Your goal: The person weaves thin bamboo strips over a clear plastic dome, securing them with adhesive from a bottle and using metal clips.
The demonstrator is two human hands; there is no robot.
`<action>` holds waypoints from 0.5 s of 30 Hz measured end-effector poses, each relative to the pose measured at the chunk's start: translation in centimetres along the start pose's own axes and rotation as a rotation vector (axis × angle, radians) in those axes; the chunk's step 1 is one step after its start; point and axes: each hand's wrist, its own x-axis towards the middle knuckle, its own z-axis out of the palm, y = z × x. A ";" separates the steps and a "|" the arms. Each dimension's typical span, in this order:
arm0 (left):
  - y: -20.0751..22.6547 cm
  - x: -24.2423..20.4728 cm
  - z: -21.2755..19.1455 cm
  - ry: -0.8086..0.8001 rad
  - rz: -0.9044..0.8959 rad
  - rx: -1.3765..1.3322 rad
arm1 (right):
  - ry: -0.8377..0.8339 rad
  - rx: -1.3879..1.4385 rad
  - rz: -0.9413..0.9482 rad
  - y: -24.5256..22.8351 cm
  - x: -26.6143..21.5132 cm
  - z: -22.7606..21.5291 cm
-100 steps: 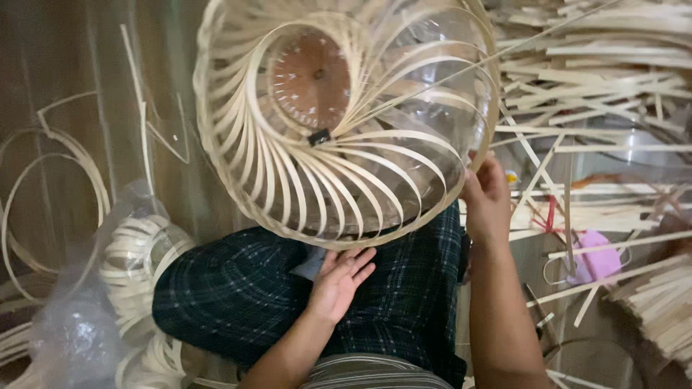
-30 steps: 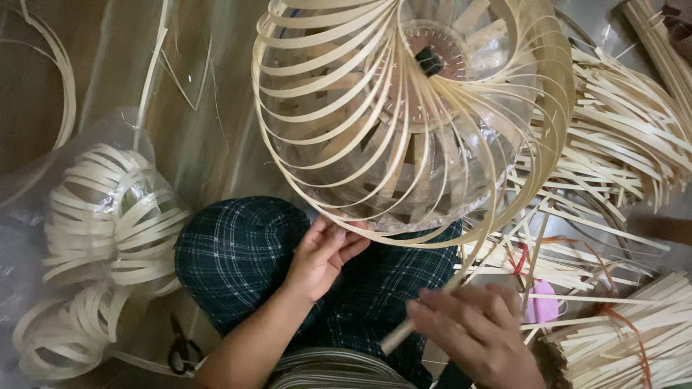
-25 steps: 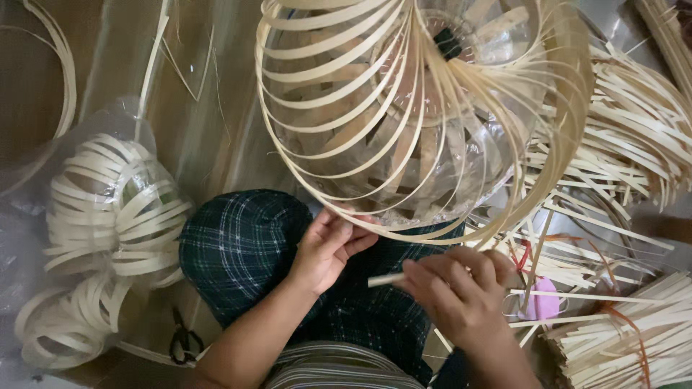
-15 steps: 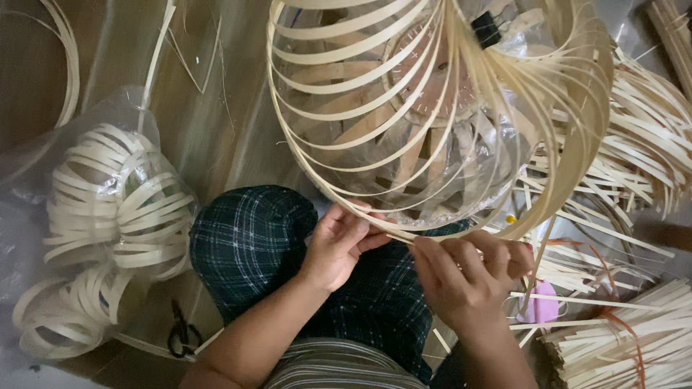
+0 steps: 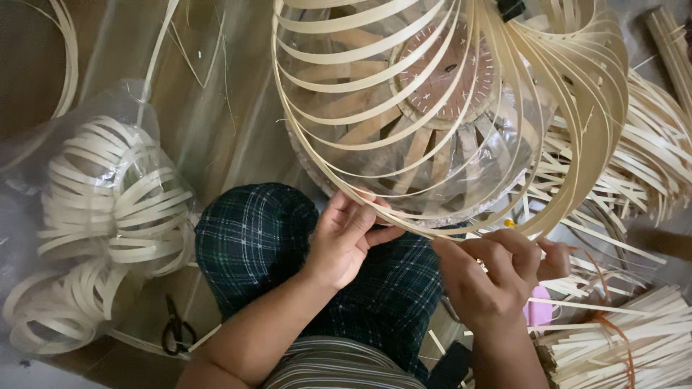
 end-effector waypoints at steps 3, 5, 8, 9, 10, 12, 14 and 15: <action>0.1 0.1 0.5 -0.041 0.023 -0.019 | -0.032 -0.004 0.009 0.0 0.2 0.1; 0.2 0.1 0.7 -0.026 0.023 -0.005 | -0.039 -0.003 -0.003 0.0 0.3 -0.1; 0.4 0.2 0.9 -0.028 0.029 -0.008 | -0.079 -0.001 0.012 0.1 0.4 -0.3; 0.4 0.3 1.0 -0.032 0.033 -0.012 | -0.097 0.001 0.022 0.2 0.5 -0.4; 0.4 0.2 1.0 -0.038 0.038 -0.016 | -0.084 -0.001 0.015 0.2 0.5 -0.4; 0.4 0.2 1.1 -0.050 0.051 -0.023 | -0.054 -0.006 0.002 0.2 0.8 -0.4; 0.3 0.3 1.2 -0.038 0.046 -0.023 | -0.048 0.007 0.007 0.3 1.0 -0.4; 0.3 0.3 1.2 -0.031 0.043 -0.023 | -0.045 0.014 0.010 0.2 1.1 -0.5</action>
